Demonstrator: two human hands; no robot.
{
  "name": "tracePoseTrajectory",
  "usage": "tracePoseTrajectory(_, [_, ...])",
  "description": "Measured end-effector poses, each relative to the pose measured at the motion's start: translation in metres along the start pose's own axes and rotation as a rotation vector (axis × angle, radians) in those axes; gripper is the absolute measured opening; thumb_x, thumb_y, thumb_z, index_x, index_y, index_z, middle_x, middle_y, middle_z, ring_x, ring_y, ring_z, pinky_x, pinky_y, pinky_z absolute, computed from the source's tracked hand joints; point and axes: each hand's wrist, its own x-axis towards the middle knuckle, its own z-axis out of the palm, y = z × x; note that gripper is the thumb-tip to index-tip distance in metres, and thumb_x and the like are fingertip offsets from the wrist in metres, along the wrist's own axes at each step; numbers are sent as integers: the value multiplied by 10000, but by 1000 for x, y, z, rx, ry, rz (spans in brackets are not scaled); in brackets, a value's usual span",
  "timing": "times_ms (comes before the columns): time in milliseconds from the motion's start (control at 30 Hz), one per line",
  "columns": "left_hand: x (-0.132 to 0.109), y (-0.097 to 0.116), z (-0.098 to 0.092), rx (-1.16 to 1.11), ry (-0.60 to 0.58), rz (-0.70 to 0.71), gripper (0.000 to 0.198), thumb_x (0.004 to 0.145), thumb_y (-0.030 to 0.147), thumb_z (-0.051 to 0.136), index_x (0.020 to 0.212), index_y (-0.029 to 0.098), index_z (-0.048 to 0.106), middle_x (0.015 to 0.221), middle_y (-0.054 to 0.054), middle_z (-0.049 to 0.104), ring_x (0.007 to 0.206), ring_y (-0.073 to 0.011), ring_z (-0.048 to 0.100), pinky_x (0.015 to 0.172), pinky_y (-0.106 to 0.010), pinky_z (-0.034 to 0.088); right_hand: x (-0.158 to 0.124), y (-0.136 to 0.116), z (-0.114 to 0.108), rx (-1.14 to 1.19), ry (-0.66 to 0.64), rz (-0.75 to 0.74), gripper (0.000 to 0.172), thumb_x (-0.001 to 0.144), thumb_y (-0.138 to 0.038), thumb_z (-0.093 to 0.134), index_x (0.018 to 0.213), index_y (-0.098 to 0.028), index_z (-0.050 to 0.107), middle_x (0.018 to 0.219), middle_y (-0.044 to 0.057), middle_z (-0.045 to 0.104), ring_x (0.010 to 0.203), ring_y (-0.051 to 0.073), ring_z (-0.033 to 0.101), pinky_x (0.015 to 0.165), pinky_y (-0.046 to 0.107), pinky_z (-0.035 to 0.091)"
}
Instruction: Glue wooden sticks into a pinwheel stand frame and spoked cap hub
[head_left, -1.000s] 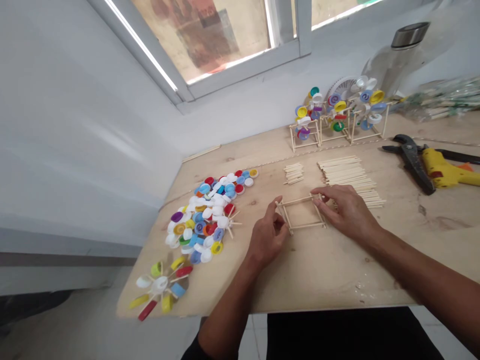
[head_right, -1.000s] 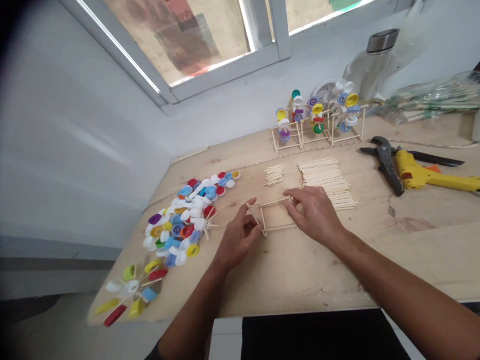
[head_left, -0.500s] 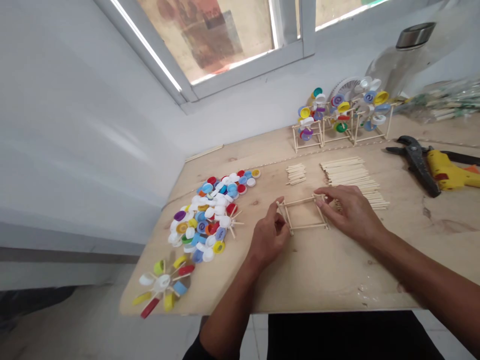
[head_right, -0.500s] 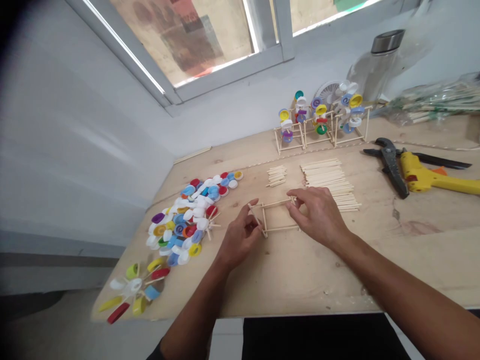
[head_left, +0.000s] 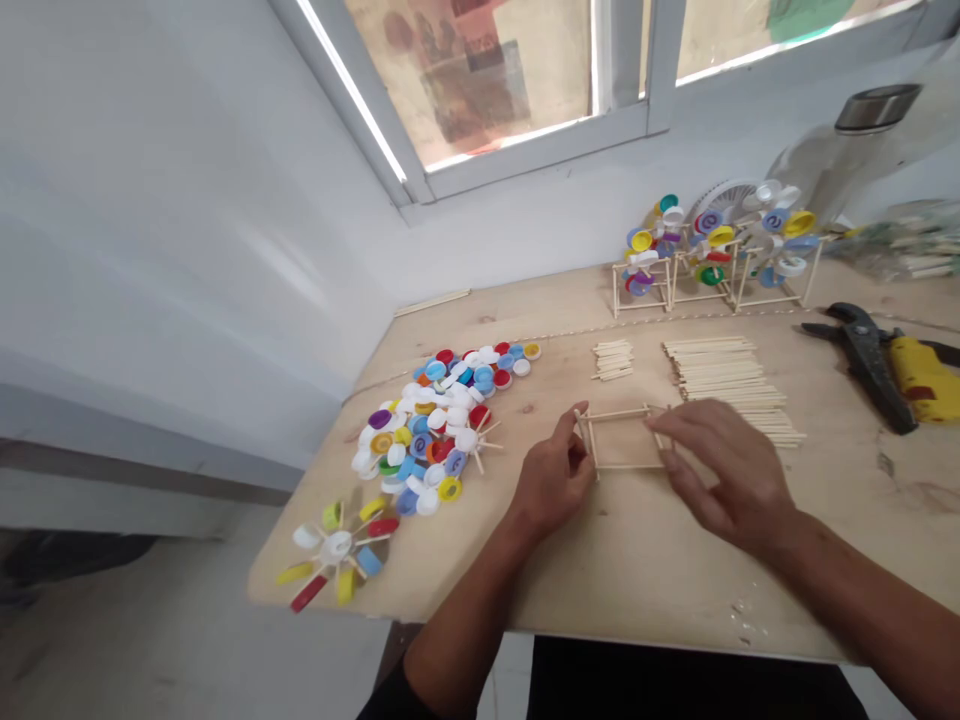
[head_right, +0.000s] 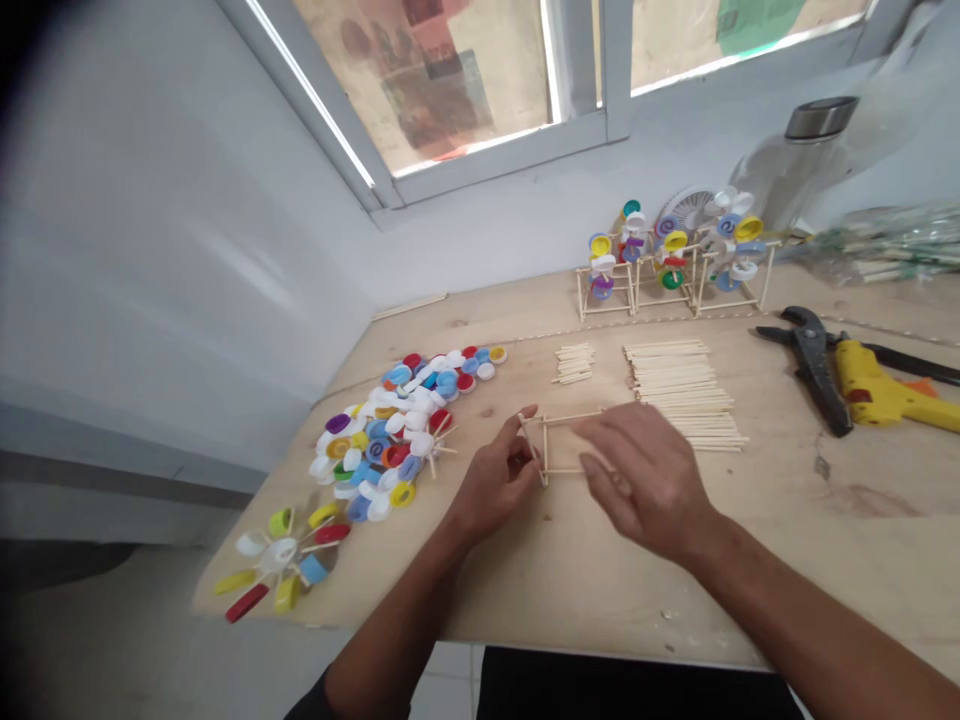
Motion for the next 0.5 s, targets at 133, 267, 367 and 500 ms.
tracePoseTrajectory(133, [0, 0, 0, 10, 9, 22, 638, 745, 156, 497, 1365, 187, 352, 679, 36, 608, 569, -125, 546, 559, -220, 409, -2, -10, 15, -31, -196, -122, 263, 828, -127, 514, 1085, -127, 570, 937, 113, 659, 865, 212, 593, 749, 367, 501])
tracePoseTrajectory(267, [0, -1, 0, 16, -9, 25, 655, 743, 158, 499, 1377, 186, 337, 660, 45, 588, 549, -121, 532, 551, -219, 400, -4, -12, 27, -142, -311, -102, 214, 862, -115, 450, 991, -128, 620, 981, 127, 663, 871, 221, 597, 740, 374, 505])
tracePoseTrajectory(367, [0, -2, 0, 29, -13, 29, 648, 752, 162, 486, 1379, 173, 328, 673, 40, 586, 561, -122, 534, 563, -222, 407, -5, -11, 33, -178, -350, -90, 236, 868, -101, 428, 989, -114, 631, 996, 140, 656, 903, 237, 592, 746, 383, 497])
tracePoseTrajectory(500, [0, 0, 0, 57, -5, 21, 641, 745, 146, 476, 1369, 172, 332, 667, 45, 579, 571, -121, 535, 573, -220, 411, -5, -12, 39, -222, -380, -99, 221, 881, -110, 420, 961, -109, 627, 956, 133, 644, 906, 231, 571, 757, 378, 469])
